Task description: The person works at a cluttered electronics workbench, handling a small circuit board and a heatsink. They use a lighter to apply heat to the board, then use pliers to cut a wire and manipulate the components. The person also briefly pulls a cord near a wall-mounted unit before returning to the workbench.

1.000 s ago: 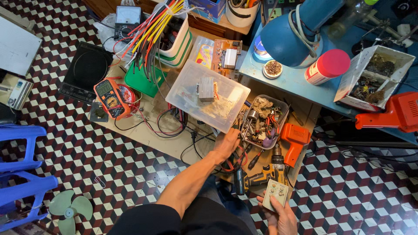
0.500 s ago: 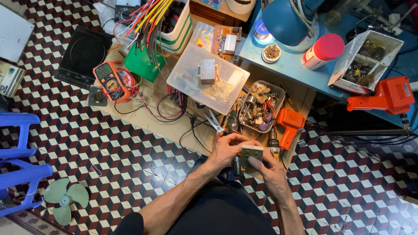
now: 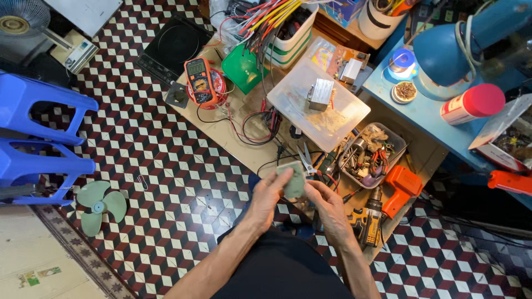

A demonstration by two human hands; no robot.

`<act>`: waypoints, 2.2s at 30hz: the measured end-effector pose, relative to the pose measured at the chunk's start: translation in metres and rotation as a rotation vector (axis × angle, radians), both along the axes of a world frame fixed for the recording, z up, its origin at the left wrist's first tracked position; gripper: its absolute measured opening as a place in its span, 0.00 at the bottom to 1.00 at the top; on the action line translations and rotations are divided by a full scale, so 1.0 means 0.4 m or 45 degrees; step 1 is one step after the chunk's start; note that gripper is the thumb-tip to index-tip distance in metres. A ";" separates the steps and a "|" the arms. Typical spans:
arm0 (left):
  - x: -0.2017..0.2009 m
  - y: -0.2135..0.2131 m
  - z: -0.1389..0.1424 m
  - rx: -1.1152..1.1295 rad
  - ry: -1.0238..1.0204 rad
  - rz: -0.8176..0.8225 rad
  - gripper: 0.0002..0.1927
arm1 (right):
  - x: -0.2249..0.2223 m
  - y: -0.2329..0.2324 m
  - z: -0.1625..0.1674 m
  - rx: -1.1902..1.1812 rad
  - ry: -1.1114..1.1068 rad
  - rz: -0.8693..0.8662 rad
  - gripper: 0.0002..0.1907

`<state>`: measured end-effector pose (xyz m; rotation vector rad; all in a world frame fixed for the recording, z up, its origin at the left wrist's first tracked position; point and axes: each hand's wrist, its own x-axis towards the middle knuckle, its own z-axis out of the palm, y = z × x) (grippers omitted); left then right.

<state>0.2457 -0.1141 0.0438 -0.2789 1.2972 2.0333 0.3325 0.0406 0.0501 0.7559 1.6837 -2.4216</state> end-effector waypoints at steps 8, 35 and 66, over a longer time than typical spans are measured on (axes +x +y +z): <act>-0.285 -0.369 -0.160 0.357 -0.341 0.916 0.19 | -0.080 -0.081 -0.056 0.178 -0.295 0.087 0.21; -1.058 -0.390 -0.368 -0.813 0.367 0.193 0.26 | -0.333 -0.223 -0.030 -0.096 -0.467 -0.791 0.22; -0.925 -0.197 -0.363 -1.436 1.160 -0.244 0.23 | -0.277 0.083 -0.173 -0.215 -0.008 -1.167 0.17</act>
